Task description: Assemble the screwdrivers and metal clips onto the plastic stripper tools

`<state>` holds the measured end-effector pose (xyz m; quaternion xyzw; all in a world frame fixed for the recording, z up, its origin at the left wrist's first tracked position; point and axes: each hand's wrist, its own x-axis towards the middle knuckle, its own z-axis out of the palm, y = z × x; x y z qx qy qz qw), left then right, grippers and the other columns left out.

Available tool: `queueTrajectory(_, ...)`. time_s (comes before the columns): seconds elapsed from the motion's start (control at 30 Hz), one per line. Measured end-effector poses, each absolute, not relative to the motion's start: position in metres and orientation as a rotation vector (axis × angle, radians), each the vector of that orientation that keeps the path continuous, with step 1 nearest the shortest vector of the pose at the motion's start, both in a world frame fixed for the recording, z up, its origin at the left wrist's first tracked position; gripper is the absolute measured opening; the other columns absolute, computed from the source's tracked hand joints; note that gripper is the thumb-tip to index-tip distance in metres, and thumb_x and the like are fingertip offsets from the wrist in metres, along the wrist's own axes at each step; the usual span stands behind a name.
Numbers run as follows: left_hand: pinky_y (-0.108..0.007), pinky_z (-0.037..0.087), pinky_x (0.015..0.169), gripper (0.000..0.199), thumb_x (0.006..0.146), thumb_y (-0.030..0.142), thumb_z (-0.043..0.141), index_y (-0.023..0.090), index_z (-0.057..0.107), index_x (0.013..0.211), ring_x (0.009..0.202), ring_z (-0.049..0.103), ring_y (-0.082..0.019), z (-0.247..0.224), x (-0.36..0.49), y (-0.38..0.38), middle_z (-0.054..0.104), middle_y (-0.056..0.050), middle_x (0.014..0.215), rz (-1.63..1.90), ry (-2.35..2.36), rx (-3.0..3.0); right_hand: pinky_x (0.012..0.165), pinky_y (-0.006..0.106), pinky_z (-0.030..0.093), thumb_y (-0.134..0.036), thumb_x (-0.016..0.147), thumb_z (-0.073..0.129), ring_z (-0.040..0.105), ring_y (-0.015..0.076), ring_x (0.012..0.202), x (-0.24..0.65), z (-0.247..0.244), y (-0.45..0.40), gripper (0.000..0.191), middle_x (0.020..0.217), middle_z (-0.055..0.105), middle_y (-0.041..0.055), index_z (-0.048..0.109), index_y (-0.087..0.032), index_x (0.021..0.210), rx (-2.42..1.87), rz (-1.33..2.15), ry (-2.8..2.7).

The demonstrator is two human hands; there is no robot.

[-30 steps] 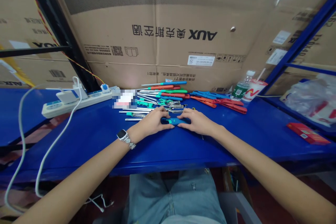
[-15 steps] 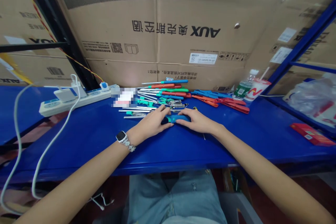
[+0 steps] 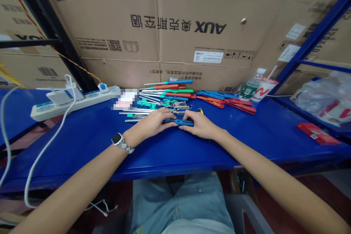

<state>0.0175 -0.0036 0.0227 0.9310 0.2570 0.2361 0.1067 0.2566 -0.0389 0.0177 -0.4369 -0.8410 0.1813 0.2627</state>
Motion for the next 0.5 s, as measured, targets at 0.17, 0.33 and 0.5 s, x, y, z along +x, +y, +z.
queueTrajectory(0.17, -0.041, 0.052, 0.092, 0.025, 0.102, 0.039, 0.057, 0.02, 0.071, 0.113, 0.097, 0.066, -0.023, 0.0248, 0.016, -0.0032, 0.071, -0.008, 0.102, 0.632, 0.75, 2.787, 0.068, 0.028, 0.038, -0.034, 0.09, 0.073, 0.058, 0.0171, 0.076, 0.2538, 0.0175, -0.0403, 0.027, 0.085, 0.063, 0.0002, 0.05, -0.021, 0.084, -1.202, 0.372, -2.305)
queueTrajectory(0.33, -0.04, 0.053, 0.088, 0.027, 0.104, 0.038, 0.053, 0.02, 0.071, 0.11, 0.094, 0.065, -0.024, 0.0278, 0.016, -0.0056, 0.071, -0.008, 0.095, 0.574, 0.739, 2.847, 0.066, 0.029, 0.038, -0.033, 0.095, 0.066, 0.054, 0.0165, 0.073, 0.2517, 0.0164, -0.0434, 0.026, 0.085, 0.059, 0.0002, 0.044, -0.023, 0.085, -1.186, 0.318, -2.356)
queueTrajectory(0.5, -0.041, 0.054, 0.087, 0.029, 0.105, 0.04, 0.05, 0.021, 0.072, 0.103, 0.096, 0.064, -0.025, 0.0296, 0.0166, -0.0069, 0.07, -0.008, 0.092, 0.618, 0.703, 2.853, 0.064, 0.03, 0.037, -0.032, 0.099, 0.056, 0.054, 0.0178, 0.072, 0.2501, 0.0172, -0.047, 0.021, 0.086, 0.059, 0.0016, 0.04, -0.024, 0.088, -1.138, 0.274, -2.435)
